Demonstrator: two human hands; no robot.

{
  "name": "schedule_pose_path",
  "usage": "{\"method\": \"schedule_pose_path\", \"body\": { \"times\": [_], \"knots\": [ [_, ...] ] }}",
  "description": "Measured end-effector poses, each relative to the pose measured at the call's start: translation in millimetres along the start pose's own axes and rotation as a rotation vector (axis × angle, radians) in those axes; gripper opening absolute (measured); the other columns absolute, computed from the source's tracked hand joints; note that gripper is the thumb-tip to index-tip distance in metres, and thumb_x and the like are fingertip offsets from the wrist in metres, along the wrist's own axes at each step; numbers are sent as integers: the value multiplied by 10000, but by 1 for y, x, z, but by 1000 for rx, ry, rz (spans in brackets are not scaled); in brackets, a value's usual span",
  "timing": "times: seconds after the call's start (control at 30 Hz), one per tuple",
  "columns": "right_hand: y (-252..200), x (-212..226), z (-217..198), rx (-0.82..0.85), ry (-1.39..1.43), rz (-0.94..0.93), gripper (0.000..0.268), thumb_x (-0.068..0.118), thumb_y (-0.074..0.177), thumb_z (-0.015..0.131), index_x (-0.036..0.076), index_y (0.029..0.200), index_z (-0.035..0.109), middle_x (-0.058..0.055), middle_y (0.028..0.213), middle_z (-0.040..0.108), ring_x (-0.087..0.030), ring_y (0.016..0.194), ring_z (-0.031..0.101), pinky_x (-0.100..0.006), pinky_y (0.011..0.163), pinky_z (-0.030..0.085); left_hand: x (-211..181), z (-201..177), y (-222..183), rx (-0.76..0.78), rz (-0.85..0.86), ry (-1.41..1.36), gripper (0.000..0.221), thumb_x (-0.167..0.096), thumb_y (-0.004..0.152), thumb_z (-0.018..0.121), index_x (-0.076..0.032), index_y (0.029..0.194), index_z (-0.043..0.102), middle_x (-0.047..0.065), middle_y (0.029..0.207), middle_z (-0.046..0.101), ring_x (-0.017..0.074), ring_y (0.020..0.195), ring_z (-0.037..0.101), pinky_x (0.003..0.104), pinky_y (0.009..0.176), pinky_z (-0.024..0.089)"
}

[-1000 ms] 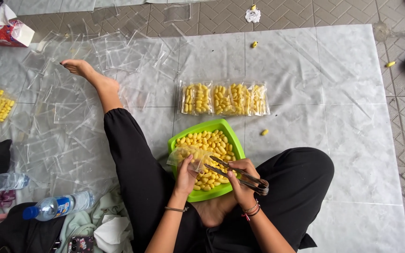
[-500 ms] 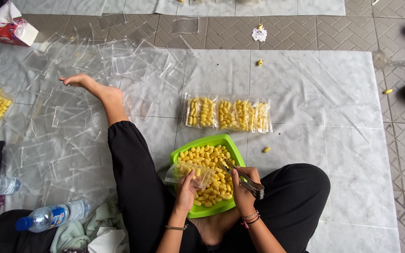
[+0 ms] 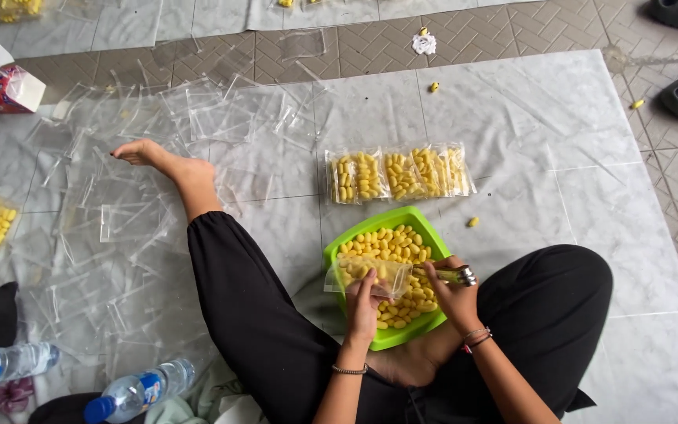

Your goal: A person sitting on the floor uses tongs to fill small plastic bags with yellow snacks from a tray.

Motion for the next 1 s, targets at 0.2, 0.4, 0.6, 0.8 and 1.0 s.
{"method": "schedule_pose_path", "body": {
  "times": [0.2, 0.4, 0.6, 0.8, 1.0],
  "knots": [
    [7, 0, -17, -125, 188, 16, 200, 197, 920, 788, 39, 819, 719, -142, 660, 635, -181, 622, 587, -325, 574, 450, 9, -7, 13, 52, -40, 72, 379, -253, 922, 764, 54, 756, 616, 205, 572, 653, 260, 424, 666, 363, 451, 576],
    [8, -59, -17, -182, 832, 310, 257, 214, 1038, 660, 51, 856, 582, -104, 827, 686, -164, 683, 671, -321, 686, 561, 6, -3, 14, -29, 23, 81, 398, -271, 969, 706, 83, 806, 629, 178, 584, 638, 221, 434, 651, 300, 463, 561],
    [6, -78, -2, -87, 1112, 323, 212, 192, 1013, 669, 58, 869, 591, -129, 817, 712, -201, 677, 741, -291, 630, 626, 22, -6, 13, -129, 78, 95, 472, -348, 971, 719, 117, 940, 642, 161, 704, 643, 204, 539, 666, 295, 526, 597],
    [6, -20, -13, -99, 927, 125, 239, 171, 989, 724, 54, 802, 631, -90, 818, 704, -138, 748, 672, -299, 708, 555, 21, 3, 15, -127, 38, 130, 427, -380, 972, 722, 38, 977, 641, 119, 718, 648, 165, 569, 657, 263, 535, 598],
    [0, -13, -11, -31, 1011, 93, 258, 198, 983, 729, 37, 820, 610, -103, 787, 686, -162, 715, 696, -315, 703, 588, 10, 5, 3, -157, 101, 112, 438, -439, 982, 689, -29, 844, 623, 74, 632, 588, 132, 543, 606, 243, 510, 564]
  ]
}}
Point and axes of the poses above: each hand's wrist, its own y-axis towards the middle knuckle, its own z-axis out of the palm, x = y × z, the point moved 8 cm from there along y, towards the middle knuckle
